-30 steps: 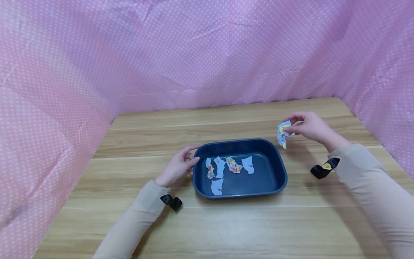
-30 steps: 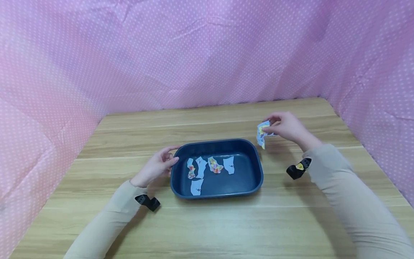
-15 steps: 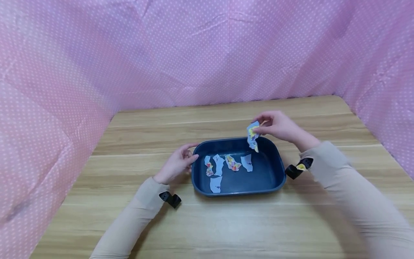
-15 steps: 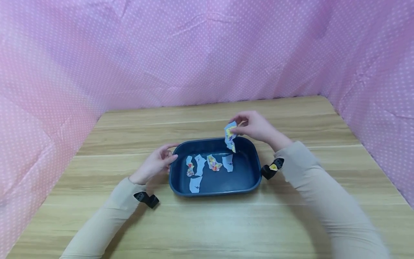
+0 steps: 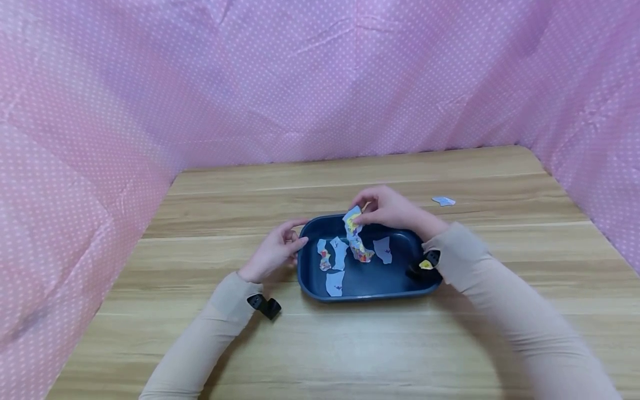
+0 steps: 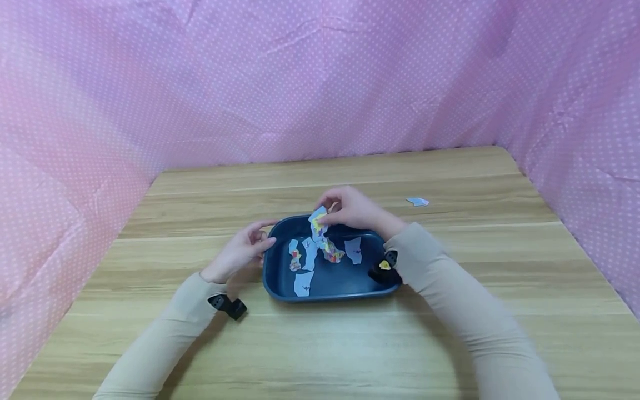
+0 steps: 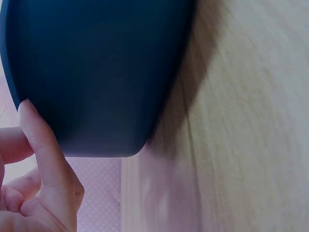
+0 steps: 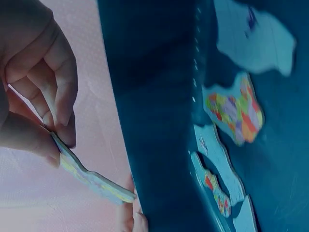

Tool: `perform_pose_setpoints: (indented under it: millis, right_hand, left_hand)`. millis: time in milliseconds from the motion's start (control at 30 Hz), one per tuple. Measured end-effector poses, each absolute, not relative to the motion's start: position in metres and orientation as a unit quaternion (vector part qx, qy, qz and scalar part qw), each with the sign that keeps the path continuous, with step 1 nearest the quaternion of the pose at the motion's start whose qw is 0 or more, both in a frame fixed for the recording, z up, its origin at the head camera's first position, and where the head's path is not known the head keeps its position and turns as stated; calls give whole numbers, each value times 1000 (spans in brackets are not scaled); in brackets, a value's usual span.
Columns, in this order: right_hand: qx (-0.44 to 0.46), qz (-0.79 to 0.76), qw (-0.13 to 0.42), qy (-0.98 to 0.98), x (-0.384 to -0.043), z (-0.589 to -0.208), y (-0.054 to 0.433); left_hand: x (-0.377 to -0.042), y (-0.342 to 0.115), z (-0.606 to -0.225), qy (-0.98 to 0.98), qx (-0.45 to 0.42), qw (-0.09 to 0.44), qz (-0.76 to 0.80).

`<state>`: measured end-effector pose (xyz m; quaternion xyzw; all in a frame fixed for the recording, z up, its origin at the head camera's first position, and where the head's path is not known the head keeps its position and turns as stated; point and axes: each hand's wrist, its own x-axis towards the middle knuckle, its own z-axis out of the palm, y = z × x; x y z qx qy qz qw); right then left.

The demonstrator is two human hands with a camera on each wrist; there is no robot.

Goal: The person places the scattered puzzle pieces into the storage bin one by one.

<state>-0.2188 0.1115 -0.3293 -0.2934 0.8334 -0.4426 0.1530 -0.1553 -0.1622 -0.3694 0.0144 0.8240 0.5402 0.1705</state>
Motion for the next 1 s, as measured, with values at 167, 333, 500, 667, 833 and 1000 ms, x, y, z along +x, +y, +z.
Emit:
perform_pose_setpoints:
  millis: [167,333,500,667,833,1000]
  right_hand:
    - [-318,-443,188,817,-217,-339,99]
    - [-351,-433,204,805,-215,-347,89]
    - [-392,-396,233,797,-212,-354,86]
    - [-393,-374,255,800,-212,-356,87]
    - [-389,-343,284,806,-212,-357,86]
    - [-368,-326,333,805,-209,-357,86]
  left_hand:
    - [-154,-162,-369,824,11,175,539]
    - [-151,-163,-371,820,9,173,545]
    - [-152,-162,-370,819,17,175,546]
    - [-154,-161,-369,816,21,177,550]
    - [-155,-160,-366,818,12,179,546]
    - [-154,-158,-365,823,10,177,541]
